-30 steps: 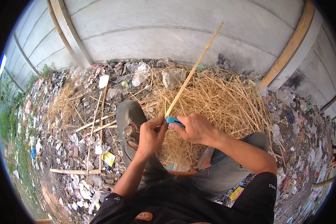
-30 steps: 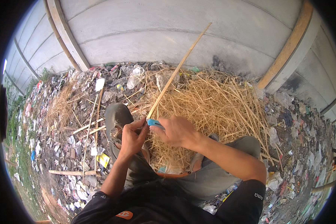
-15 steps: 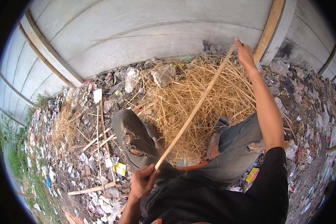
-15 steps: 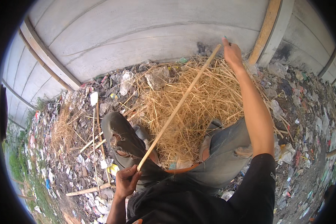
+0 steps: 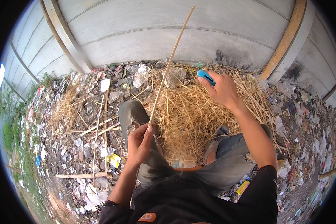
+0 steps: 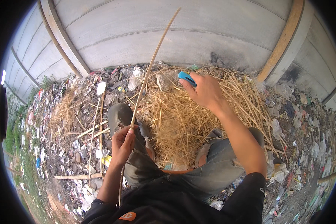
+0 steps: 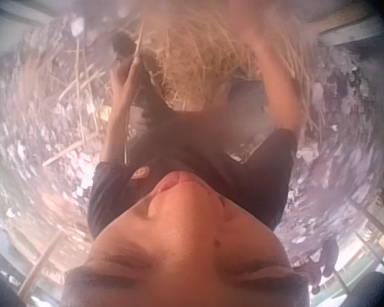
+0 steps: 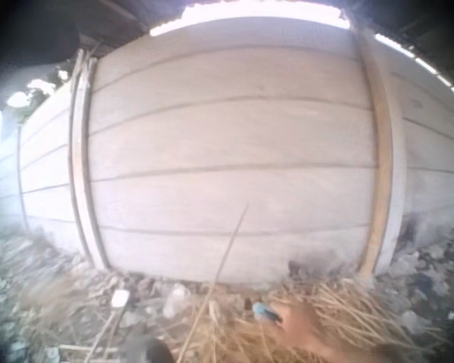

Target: The person sits on the ground and uses a utility knife to peel the outer layer off a long, thin wooden stick. They hold the stick with one hand and scrape the blade along its length, removing thin strips of bark or outer material.

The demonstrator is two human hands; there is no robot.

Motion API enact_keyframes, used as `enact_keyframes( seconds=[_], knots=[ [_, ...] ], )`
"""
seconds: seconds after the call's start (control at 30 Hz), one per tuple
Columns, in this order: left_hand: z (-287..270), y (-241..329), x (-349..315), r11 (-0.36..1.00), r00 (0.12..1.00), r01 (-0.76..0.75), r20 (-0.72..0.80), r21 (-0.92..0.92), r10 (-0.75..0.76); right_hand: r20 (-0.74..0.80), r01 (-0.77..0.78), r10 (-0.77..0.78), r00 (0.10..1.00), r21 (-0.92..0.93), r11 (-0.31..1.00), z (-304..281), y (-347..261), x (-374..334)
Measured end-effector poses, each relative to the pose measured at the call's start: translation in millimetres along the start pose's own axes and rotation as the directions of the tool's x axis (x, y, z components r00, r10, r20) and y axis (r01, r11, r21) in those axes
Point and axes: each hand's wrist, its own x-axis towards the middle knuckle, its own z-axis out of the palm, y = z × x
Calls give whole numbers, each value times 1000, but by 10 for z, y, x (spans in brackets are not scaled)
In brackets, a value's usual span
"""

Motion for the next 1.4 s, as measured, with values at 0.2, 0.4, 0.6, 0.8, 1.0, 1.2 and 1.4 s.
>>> enact_keyframes(
  seconds=[0.2, 0.4, 0.6, 0.8, 1.0, 1.2, 1.4],
  knots=[
    [246, 126, 190, 993, 999, -41, 38, 112, 37, 215, 55, -106, 971, 233, 971, 141, -665, -269],
    [425, 209, 227, 991, 996, -43, 78, 129, 33, 363, 42, -148, 920, 283, 958, 238, -955, -443],
    [381, 113, 255, 949, 996, -61, 81, 309, 38, 246, 161, -199, 949, 165, 973, 457, -788, -457],
    [240, 27, 61, 930, 997, -39, 77, 366, 11, 267, -80, 55, 962, 83, 993, 473, -341, -49],
    [6, 7, -685, 897, 971, 58, 184, 439, -153, -49, -539, 537, 842, -85, 838, -157, 1036, 318],
    [-656, -309, -1131, 862, 934, 109, 245, 496, -259, -356, -816, 805, 475, 165, 555, -667, 2184, 57],
    [-544, -323, -812, 950, 979, 164, 77, 264, -190, -203, -534, 546, 813, 115, 837, -396, 1466, 245]
  ],
)
